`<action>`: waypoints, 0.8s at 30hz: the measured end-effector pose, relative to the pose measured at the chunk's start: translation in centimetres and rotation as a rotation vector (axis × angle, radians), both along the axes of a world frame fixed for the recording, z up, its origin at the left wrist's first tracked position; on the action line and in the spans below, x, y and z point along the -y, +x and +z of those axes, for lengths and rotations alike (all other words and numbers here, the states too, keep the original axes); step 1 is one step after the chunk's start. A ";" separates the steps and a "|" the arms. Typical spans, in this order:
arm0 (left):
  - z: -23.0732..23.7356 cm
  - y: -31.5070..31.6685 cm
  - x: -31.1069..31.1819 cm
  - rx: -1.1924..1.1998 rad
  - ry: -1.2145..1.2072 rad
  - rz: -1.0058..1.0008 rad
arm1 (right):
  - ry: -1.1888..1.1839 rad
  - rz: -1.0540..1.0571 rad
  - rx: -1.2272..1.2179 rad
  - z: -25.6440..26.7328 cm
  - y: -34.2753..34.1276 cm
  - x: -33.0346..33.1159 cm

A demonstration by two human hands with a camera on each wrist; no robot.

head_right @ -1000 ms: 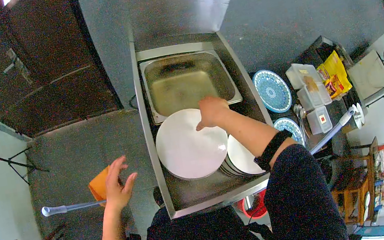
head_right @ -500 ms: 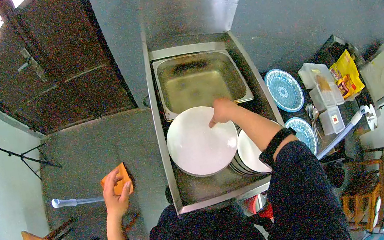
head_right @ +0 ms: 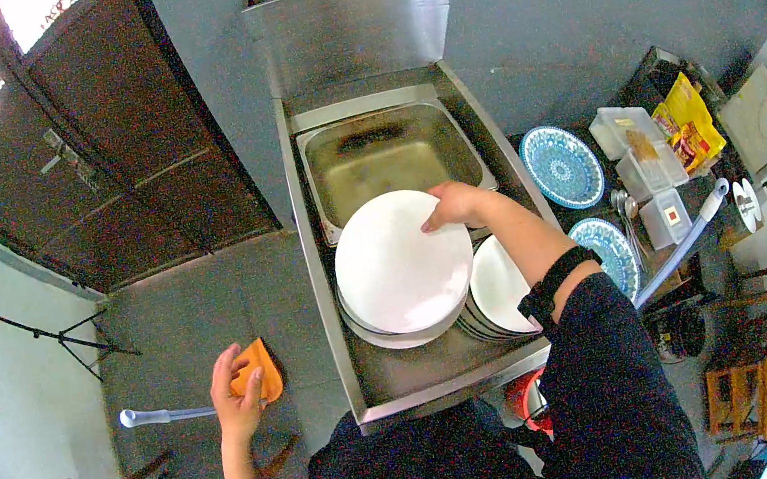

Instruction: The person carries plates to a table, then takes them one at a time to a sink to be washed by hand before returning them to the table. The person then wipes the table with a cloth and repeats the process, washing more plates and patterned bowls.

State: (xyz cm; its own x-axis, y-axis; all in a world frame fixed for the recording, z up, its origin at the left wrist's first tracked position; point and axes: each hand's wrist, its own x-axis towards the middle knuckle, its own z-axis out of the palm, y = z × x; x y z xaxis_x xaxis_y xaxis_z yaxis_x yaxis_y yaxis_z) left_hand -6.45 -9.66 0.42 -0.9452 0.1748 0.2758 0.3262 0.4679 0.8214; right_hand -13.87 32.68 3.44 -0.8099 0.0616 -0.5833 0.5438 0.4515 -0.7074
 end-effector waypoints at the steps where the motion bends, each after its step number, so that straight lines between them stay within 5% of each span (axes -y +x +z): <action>1: 0.1 -0.2 -0.1 -0.001 0.001 -0.002 | -0.040 -0.024 -0.006 0.2 0.0 0.0; 16: 3.8 -8.9 -4.4 -0.087 -0.002 -0.260 | 0.043 -0.477 -0.358 10.5 -5.4 -6.4; 22: 4.3 -14.5 -10.5 -0.337 -0.182 -0.454 | 0.600 -0.421 -0.385 0.5 -11.1 -10.1; 24: 3.7 -15.5 -12.3 -0.332 -0.220 -0.533 | 0.400 -0.498 -0.388 -3.8 -12.4 -10.6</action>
State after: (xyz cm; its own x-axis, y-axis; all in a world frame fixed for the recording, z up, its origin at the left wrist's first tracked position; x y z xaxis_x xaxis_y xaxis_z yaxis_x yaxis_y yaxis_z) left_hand -21.92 2.65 4.10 -0.5849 0.6798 0.4425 0.7786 0.3176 0.5411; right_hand -26.25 43.29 -0.38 -0.7741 0.6221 -0.1176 0.4958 0.4801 -0.7237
